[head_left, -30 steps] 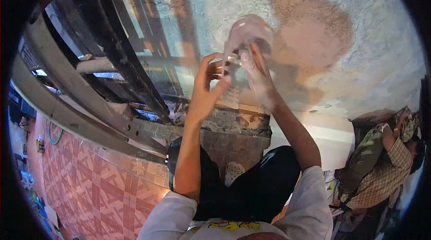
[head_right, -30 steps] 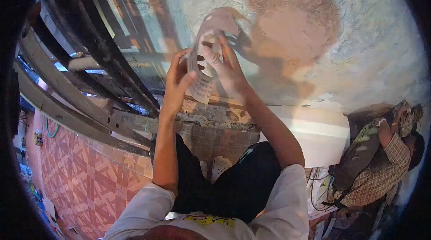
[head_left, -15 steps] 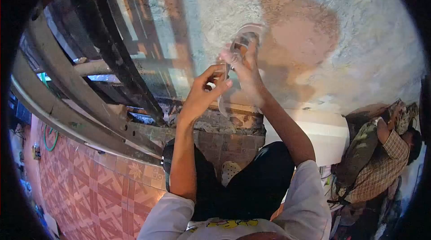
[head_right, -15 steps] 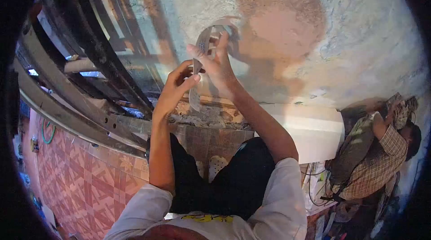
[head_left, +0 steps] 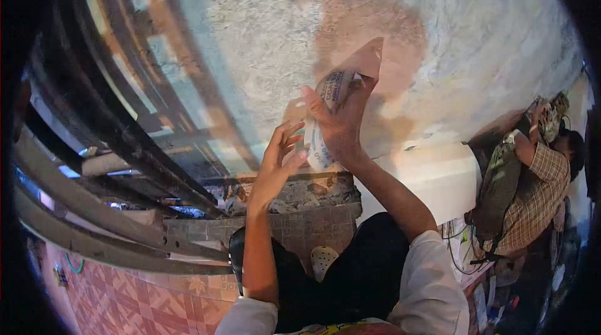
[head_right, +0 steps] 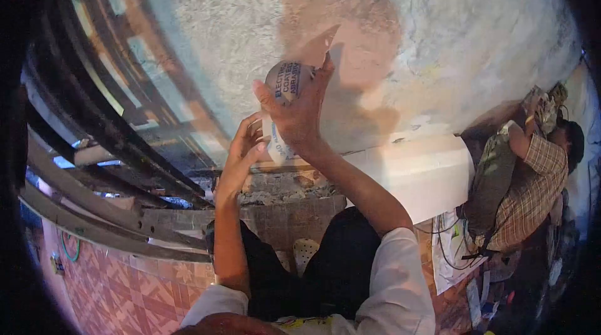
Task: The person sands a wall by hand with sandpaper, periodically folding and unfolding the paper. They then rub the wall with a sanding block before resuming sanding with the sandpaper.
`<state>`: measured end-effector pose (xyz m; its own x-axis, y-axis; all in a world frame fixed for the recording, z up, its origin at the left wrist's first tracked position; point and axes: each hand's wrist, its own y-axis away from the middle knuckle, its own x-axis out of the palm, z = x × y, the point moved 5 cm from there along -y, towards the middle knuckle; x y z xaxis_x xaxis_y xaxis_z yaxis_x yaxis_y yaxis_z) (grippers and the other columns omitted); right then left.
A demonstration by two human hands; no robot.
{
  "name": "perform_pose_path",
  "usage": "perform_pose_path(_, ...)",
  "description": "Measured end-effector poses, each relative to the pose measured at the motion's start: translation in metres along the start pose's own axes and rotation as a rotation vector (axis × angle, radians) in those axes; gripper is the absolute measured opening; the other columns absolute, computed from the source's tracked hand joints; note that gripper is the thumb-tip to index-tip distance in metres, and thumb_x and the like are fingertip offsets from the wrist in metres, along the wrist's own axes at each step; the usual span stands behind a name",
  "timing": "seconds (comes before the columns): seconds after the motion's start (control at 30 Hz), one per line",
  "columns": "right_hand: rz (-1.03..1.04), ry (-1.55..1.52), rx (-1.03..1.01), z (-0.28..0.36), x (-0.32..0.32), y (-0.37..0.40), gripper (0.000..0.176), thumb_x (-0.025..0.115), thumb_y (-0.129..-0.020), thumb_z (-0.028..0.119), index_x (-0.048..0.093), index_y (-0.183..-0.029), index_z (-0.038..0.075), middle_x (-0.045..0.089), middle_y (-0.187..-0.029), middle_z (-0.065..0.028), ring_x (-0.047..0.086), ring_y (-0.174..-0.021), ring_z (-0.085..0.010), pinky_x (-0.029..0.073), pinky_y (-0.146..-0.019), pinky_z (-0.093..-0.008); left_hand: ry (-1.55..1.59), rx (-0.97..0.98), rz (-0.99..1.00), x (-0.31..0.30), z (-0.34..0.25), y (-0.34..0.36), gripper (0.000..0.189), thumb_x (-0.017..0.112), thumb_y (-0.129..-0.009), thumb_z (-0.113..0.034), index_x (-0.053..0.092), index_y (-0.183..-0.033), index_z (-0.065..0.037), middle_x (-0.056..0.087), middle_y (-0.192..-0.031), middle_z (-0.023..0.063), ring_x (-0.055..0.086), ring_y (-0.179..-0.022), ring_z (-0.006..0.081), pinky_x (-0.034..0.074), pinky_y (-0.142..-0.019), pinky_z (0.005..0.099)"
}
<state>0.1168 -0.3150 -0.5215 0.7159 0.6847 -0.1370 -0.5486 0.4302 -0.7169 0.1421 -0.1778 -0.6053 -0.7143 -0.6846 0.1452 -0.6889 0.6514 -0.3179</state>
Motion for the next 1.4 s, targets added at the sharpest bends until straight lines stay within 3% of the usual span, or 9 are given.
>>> perform_pose_path(0.17,-0.13,0.353,-0.436,0.002,-0.001,0.008,0.105,0.085,-0.072,0.026,0.017,-0.144,-0.005,0.027,-0.137,-0.0266,0.033,-0.124,-0.0406,0.031,-0.1,-0.053,0.173,-0.09,0.064,0.012,0.005,0.001,0.072,0.068,-0.089,-0.023,0.028,-0.146,-0.006,0.042,-0.142,0.0173,0.045,-0.128,0.0286,0.039,-0.105,0.0444)
perform_pose_path(0.4,-0.408,0.619,-0.558,-0.039,-0.036,-0.01,0.107,0.084,-0.074,0.026,0.011,-0.147,-0.004,0.034,-0.128,-0.0252,0.037,-0.118,-0.0355,0.033,-0.099,-0.0509,-0.081,-0.028,-0.075,-0.008,0.016,-0.004,0.061,0.055,-0.094,-0.04,0.039,-0.141,-0.006,0.049,-0.136,0.0203,0.053,-0.119,0.03,0.039,-0.103,0.0425)
perform_pose_path(0.47,-0.456,0.231,-0.139,-0.096,-0.076,-0.02,0.101,0.08,-0.078,0.029,0.014,-0.146,-0.005,0.035,-0.125,-0.0258,0.037,-0.117,-0.0367,0.032,-0.1,-0.0486,-0.137,-0.015,-0.127,-0.011,0.017,-0.008,0.06,0.052,-0.093,-0.044,0.043,-0.137,-0.005,0.055,-0.129,0.0192,0.054,-0.117,0.0298,0.04,-0.102,0.043)
perform_pose_path(0.6,-0.601,0.443,-0.153,-0.127,-0.172,-0.032,0.098,0.062,-0.086,0.056,0.013,-0.148,-0.003,0.017,-0.144,-0.0323,0.02,-0.135,-0.0473,0.019,-0.11,-0.0559,-0.095,-0.047,-0.227,-0.029,0.029,-0.011,0.05,0.053,-0.095,-0.035,0.045,-0.135,-0.006,0.06,-0.125,0.0142,0.057,-0.113,0.0273,0.041,-0.099,0.0421)
perform_pose_path(0.67,-0.711,0.519,0.269,-0.147,-0.208,-0.039,0.089,0.053,-0.091,0.058,0.022,-0.148,-0.003,0.017,-0.143,-0.0306,0.023,-0.131,-0.0478,0.023,-0.108,-0.0547,-0.076,-0.075,-0.267,-0.036,0.039,-0.013,0.052,0.052,-0.095,-0.039,0.046,-0.133,-0.004,0.059,-0.125,0.0149,0.057,-0.113,0.0275,0.041,-0.099,0.0421)
perform_pose_path(1.0,-0.878,0.573,0.242,-0.171,-0.195,-0.09,0.072,0.035,-0.1,0.042,0.016,-0.148,-0.008,0.003,-0.155,-0.0312,0.005,-0.141,-0.0529,0.007,-0.115,-0.0552,0.09,-0.11,-0.398,-0.051,0.077,-0.031,0.041,0.052,-0.094,-0.03,0.051,-0.124,-0.002,0.063,-0.114,0.0147,0.061,-0.105,0.0255,0.047,-0.089,0.0367)
perform_pose_path(1.1,-0.976,0.257,0.039,-0.159,-0.197,-0.092,0.054,0.039,-0.1,0.024,0.031,-0.138,-0.013,0.039,-0.138,-0.0341,0.033,-0.131,-0.0442,0.01,-0.116,-0.0515,0.087,-0.083,-0.469,-0.055,0.078,-0.032,0.037,0.051,-0.095,-0.028,0.053,-0.122,-0.003,0.064,-0.111,0.0143,0.063,-0.102,0.0249,0.048,-0.086,0.0353)
perform_pose_path(1.37,-1.079,0.419,0.082,-0.169,-0.202,-0.101,0.049,0.039,-0.101,0.023,0.04,-0.134,-0.013,0.038,-0.139,-0.0368,0.033,-0.134,-0.0462,0.014,-0.115,-0.0533,-0.055,0.117,-0.662,-0.047,0.063,-0.025,0.031,0.047,-0.097,-0.03,0.057,-0.11,-0.005,0.064,-0.106,0.0124,0.062,-0.1,0.0244,0.047,-0.088,0.0387)
perform_pose_path(1.4,-1.162,0.628,0.111,-0.169,-0.204,-0.104,0.044,0.042,-0.098,0.018,0.043,-0.129,-0.013,0.044,-0.131,-0.036,0.043,-0.123,-0.044,0.029,-0.105,-0.049,-0.095,0.19,-0.681,-0.037,0.051,-0.03,0.027,0.046,-0.097,-0.027,0.058,-0.104,-0.005,0.064,-0.101,0.0104,0.062,-0.098,0.0224,0.046,-0.087,0.0372)
